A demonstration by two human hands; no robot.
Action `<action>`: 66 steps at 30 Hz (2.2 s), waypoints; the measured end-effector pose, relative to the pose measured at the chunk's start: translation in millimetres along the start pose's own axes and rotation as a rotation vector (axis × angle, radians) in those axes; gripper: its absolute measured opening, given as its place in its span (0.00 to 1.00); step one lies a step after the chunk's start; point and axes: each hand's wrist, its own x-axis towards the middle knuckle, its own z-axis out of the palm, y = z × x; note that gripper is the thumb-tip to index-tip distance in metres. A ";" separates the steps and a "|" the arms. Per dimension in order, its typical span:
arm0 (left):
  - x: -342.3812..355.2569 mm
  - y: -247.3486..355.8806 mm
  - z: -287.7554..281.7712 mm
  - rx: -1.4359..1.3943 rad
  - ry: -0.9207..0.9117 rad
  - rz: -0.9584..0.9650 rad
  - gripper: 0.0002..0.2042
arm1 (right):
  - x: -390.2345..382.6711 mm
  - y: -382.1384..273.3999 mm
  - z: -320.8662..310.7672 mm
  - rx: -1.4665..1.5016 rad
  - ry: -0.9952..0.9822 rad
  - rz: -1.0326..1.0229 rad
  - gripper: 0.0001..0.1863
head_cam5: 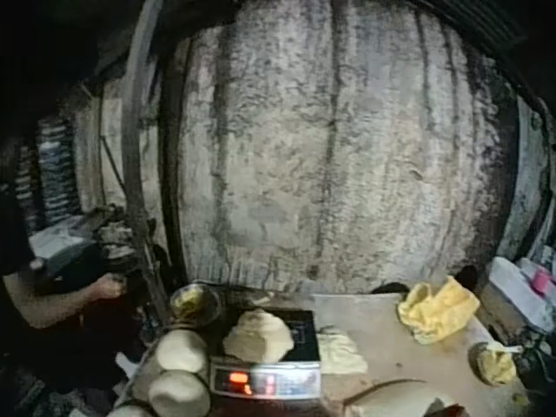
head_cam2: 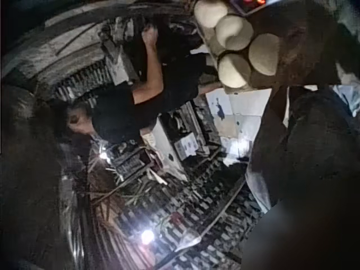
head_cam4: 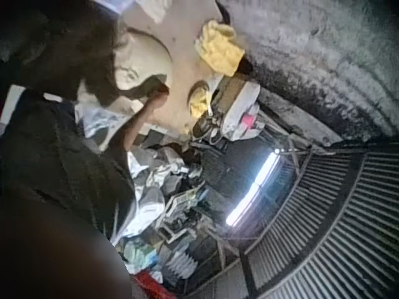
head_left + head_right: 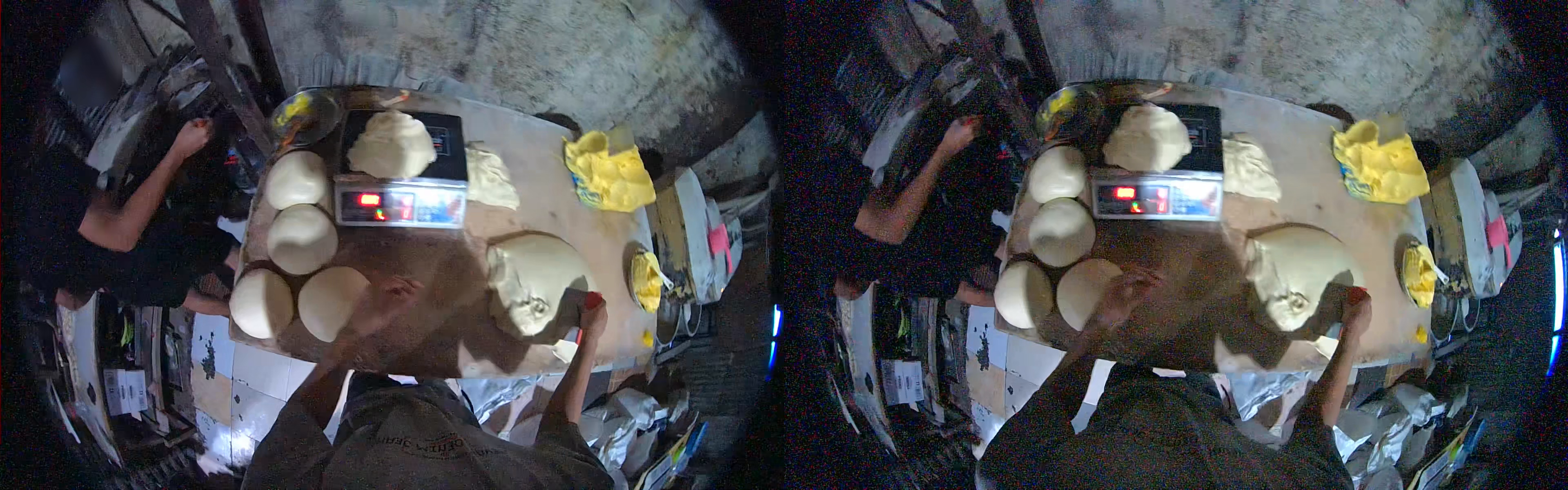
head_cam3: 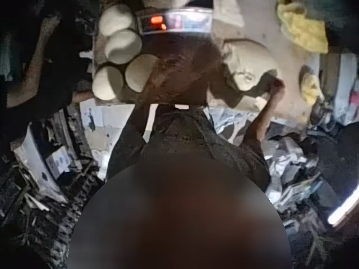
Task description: Cutting and weighing portions of bread dough on a digital scale and shaping them into rounds.
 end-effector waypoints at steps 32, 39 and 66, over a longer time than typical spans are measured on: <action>223.3 -66.4 -174.2 1.096 -0.261 -0.364 0.29 | 33.5 -433.5 29.8 2.189 -0.858 -0.437 0.31; 208.6 -59.8 -183.7 0.876 0.077 -0.137 0.29 | -66.4 -312.3 -48.0 1.502 -0.900 -0.588 0.34; -26.1 -125.3 8.5 0.530 -0.241 -0.657 0.18 | -192.0 -110.0 148.1 1.028 -1.245 -0.518 0.40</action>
